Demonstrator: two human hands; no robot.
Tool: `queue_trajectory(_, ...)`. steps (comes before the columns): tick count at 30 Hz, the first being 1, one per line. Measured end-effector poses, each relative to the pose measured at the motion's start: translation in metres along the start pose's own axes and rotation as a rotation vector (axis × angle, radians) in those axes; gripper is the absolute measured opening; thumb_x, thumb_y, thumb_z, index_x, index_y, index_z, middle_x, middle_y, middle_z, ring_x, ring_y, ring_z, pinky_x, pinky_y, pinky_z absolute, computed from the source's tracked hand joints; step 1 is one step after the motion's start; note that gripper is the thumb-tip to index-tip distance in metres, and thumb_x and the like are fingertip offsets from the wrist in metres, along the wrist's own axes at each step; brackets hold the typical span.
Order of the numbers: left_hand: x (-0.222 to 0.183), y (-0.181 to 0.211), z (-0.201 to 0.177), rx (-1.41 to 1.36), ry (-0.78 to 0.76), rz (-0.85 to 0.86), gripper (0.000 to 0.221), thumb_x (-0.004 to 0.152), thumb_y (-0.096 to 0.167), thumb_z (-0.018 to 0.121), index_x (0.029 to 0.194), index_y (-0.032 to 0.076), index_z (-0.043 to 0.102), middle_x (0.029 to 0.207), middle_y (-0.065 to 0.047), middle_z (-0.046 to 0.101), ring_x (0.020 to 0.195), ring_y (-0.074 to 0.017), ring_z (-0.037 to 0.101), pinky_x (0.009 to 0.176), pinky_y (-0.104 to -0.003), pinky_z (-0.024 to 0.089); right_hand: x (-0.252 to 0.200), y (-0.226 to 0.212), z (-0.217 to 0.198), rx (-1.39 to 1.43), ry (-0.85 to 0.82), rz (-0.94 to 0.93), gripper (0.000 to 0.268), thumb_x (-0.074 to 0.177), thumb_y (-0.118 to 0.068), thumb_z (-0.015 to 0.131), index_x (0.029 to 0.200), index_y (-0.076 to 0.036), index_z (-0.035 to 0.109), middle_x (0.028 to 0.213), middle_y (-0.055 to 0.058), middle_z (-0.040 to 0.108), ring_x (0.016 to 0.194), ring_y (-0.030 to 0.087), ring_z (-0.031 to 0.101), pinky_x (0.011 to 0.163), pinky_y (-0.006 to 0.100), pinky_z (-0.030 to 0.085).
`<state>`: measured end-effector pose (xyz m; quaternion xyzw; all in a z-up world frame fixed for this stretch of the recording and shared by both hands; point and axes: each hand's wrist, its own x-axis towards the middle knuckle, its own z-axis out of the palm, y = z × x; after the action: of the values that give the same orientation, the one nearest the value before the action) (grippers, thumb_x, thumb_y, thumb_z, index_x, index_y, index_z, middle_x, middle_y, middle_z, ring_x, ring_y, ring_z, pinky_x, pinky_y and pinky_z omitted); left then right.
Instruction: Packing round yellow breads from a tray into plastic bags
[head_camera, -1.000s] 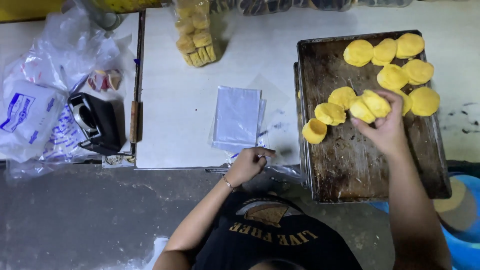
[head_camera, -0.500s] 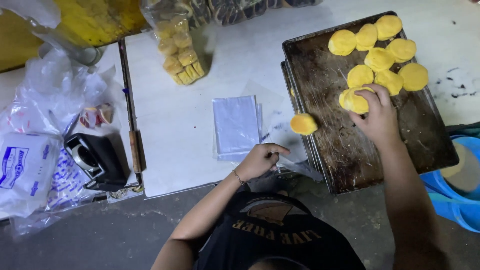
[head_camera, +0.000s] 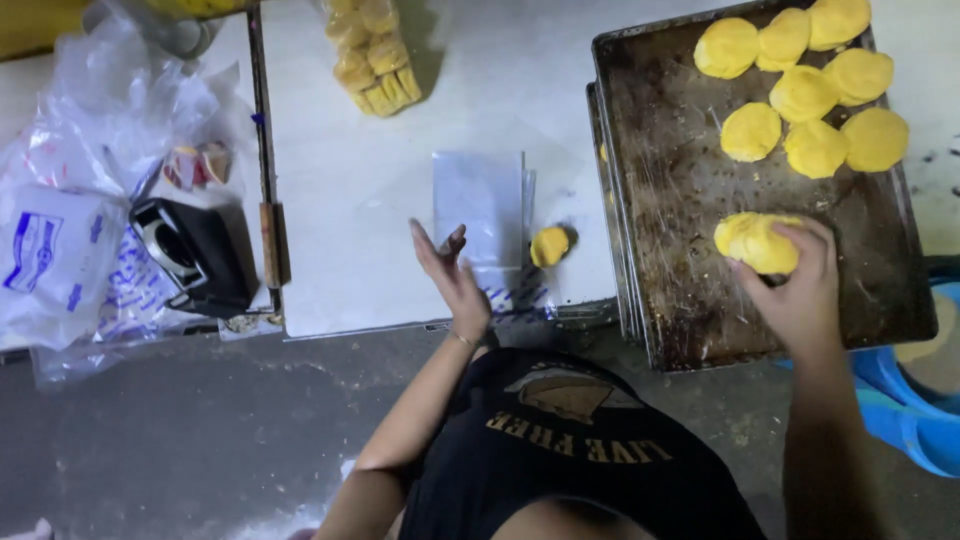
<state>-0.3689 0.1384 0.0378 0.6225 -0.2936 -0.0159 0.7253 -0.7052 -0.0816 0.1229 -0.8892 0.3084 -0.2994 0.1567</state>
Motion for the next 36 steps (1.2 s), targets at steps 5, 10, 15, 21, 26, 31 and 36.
queue_trajectory(5, -0.041, -0.054, 0.050, 0.528, -0.656, 0.162, 0.091, 0.093, 0.022, 0.071, 0.159, -0.001, 0.013, 0.153, -0.032, 0.038, 0.127, -0.0448, 0.047, 0.107, -0.056, 0.042, 0.013, -0.006, -0.016, 0.317, 0.043, 0.063, 0.063, 0.087, 0.008, 0.078, 0.135, 0.003, 0.037, 0.144, 0.033, 0.044, 0.140, 0.047, 0.048, 0.115, 0.055, 0.043)
queue_trajectory(10, -0.039, -0.056, 0.073, 0.575, -0.622, 0.168, 0.124, 0.080, -0.006, 0.079, 0.163, 0.006, -0.012, 0.172, -0.024, 0.002, 0.153, -0.0503, 0.033, 0.069, -0.033, 0.060, 0.028, -0.001, -0.031, 0.329, 0.036, -0.233, 0.056, 0.087, 0.012, 0.076, 0.128, 0.002, 0.039, 0.138, 0.033, 0.046, 0.135, 0.049, 0.050, 0.120, 0.059, 0.041)
queue_trajectory(15, -0.031, 0.117, 0.101, -0.265, -0.435, 0.005, 0.109, 0.093, 0.020, 0.077, 0.166, 0.024, -0.002, 0.176, -0.009, -0.013, 0.151, -0.0373, 0.040, 0.116, -0.049, 0.054, 0.023, 0.001, -0.028, 0.056, -0.215, -0.119, 0.047, 0.087, -0.012, 0.081, 0.127, 0.003, 0.060, 0.141, 0.022, 0.051, 0.133, 0.039, 0.055, 0.113, 0.053, 0.048)
queue_trajectory(21, -0.052, 0.119, 0.173, 0.168, -0.819, -0.167, 0.089, 0.092, 0.026, 0.065, 0.159, -0.002, 0.014, 0.168, -0.025, 0.018, 0.156, -0.0425, 0.018, 0.125, -0.057, 0.025, 0.007, -0.006, -0.034, 0.506, 0.091, 0.195, 0.071, 0.087, 0.011, 0.079, 0.141, 0.001, 0.034, 0.146, 0.033, 0.044, 0.130, 0.043, 0.054, 0.100, 0.048, 0.055)
queue_trajectory(26, -0.041, 0.098, 0.162, 0.347, -0.684, 0.165, 0.071, 0.102, 0.021, 0.057, 0.160, 0.003, 0.020, 0.169, -0.021, 0.023, 0.114, -0.0304, 0.047, 0.092, -0.041, 0.055, -0.008, -0.017, -0.029, 0.436, 0.186, 0.228, 0.067, 0.089, 0.004, 0.082, 0.139, 0.001, 0.037, 0.141, 0.029, 0.047, 0.124, 0.040, 0.057, 0.094, 0.044, 0.057)
queue_trajectory(31, 0.016, 0.145, 0.090, 0.205, -0.542, 0.177, 0.031, 0.111, 0.026, 0.046, 0.130, 0.010, 0.064, 0.143, -0.013, 0.062, 0.132, -0.0326, 0.065, 0.114, -0.044, 0.057, -0.007, -0.008, -0.043, 0.469, 0.174, 0.185, 0.069, 0.087, 0.008, 0.081, 0.139, 0.001, 0.036, 0.141, 0.030, 0.044, 0.128, 0.042, 0.055, 0.099, 0.046, 0.056)
queue_trajectory(36, 0.059, 0.208, 0.010, 0.399, -0.562, 0.236, 0.041, 0.087, -0.016, 0.053, 0.118, 0.002, 0.073, 0.121, -0.014, 0.075, 0.066, -0.0101, 0.059, 0.062, -0.024, 0.051, 0.006, 0.002, -0.047, 0.689, -0.075, -0.442, 0.071, 0.076, -0.004, 0.083, 0.135, -0.011, 0.045, 0.150, 0.016, 0.041, 0.136, 0.033, 0.050, 0.121, 0.062, 0.053)
